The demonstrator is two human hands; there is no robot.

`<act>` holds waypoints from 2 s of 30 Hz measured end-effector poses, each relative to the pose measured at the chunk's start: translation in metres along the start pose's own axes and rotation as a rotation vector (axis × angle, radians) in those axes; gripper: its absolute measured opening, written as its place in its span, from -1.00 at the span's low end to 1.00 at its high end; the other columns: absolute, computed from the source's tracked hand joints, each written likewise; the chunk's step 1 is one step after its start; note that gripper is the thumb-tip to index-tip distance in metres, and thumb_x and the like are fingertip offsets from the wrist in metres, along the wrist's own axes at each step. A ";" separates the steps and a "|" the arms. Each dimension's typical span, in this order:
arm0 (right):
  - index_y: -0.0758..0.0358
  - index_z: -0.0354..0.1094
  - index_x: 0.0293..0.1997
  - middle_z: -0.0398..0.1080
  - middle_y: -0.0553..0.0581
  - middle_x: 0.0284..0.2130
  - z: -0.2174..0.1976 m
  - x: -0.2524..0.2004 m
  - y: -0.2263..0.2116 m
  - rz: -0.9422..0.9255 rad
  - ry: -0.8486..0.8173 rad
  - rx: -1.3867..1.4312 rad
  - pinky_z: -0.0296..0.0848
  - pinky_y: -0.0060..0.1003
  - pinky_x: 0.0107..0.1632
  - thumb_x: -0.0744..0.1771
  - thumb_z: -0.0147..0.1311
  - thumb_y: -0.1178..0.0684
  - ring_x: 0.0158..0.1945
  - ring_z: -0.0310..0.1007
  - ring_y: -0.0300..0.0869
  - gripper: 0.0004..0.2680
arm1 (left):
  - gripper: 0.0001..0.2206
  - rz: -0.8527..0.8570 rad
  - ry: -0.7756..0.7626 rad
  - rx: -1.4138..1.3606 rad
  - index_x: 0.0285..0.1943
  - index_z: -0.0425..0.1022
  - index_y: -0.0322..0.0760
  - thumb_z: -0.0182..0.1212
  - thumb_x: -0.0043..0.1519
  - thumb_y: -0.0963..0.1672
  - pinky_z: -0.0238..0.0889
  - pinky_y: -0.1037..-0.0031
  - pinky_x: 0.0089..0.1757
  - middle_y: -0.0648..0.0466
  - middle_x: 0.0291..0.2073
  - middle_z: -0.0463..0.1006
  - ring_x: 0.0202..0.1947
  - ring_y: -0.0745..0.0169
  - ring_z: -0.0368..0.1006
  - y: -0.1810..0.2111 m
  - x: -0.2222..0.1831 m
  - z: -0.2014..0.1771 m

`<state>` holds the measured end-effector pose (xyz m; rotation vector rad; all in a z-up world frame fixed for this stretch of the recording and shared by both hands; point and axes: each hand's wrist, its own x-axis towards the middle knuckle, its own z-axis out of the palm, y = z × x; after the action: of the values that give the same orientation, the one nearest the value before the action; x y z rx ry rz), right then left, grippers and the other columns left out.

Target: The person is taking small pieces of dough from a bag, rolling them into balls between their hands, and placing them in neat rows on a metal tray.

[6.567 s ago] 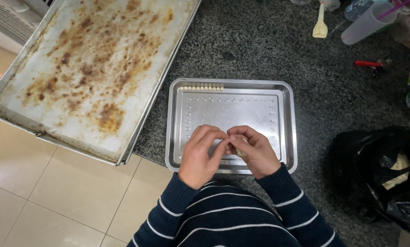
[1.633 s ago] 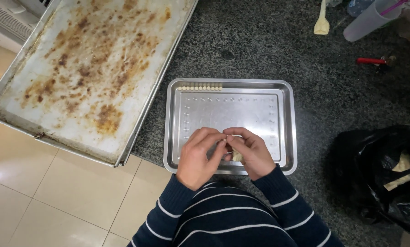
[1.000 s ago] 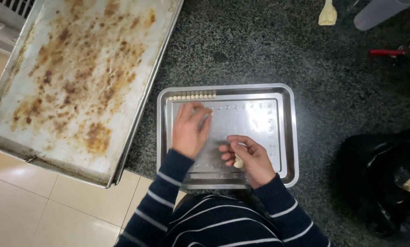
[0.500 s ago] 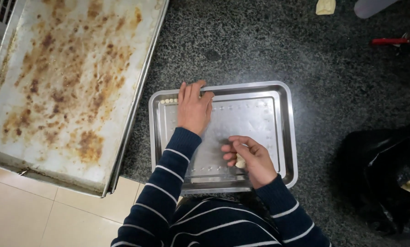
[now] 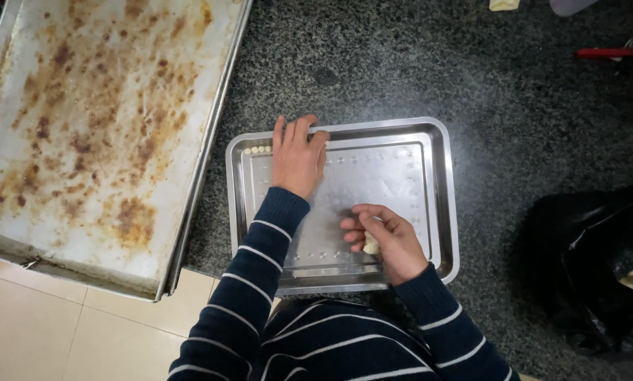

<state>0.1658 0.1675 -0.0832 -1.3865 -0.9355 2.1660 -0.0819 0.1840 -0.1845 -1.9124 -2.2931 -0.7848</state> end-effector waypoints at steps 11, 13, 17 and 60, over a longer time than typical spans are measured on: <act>0.54 0.50 0.26 0.68 0.54 -0.14 -0.001 -0.002 -0.003 -0.020 0.011 -0.011 0.79 -0.12 -0.24 0.47 0.17 0.11 -0.20 0.77 0.10 -0.74 | -0.90 0.013 -0.007 0.022 0.08 0.63 -0.09 0.35 0.44 -0.17 -0.18 -0.38 0.52 0.10 0.27 0.44 0.35 -0.03 0.43 0.007 -0.001 -0.019; 0.55 0.51 0.25 0.68 0.54 -0.14 -0.004 -0.003 -0.002 -0.040 0.013 0.000 0.79 -0.11 -0.24 0.47 0.18 0.12 -0.21 0.77 0.10 -0.74 | -0.88 0.030 0.005 0.030 0.08 0.64 -0.09 0.38 0.41 -0.17 -0.18 -0.39 0.52 0.10 0.28 0.44 0.35 -0.04 0.45 0.009 -0.003 -0.029; 0.53 0.54 0.23 0.61 0.42 -0.29 -0.031 -0.015 0.001 -0.123 0.111 -0.002 0.71 -0.15 -0.35 0.46 0.19 0.17 -0.36 0.65 0.01 -0.77 | -0.88 0.065 0.089 -0.068 0.05 0.70 -0.13 0.36 0.37 -0.18 0.14 -0.19 0.39 0.02 0.22 0.51 0.26 -0.10 0.52 0.031 -0.004 -0.058; 0.12 0.52 0.37 0.60 0.05 0.31 -0.437 -0.035 -0.266 -0.617 0.470 -0.205 0.68 -0.27 0.39 0.38 0.34 -0.06 0.30 0.69 -0.19 -0.63 | -0.81 -0.133 0.404 -0.745 0.08 0.69 0.00 0.26 0.34 -0.10 0.39 0.32 -0.21 0.26 -0.48 0.55 -0.39 0.37 0.41 0.410 0.233 0.002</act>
<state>0.5702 0.4694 0.0067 -1.3720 -1.2109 1.2549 0.2475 0.4387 0.0371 -1.5632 -2.0337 -2.0466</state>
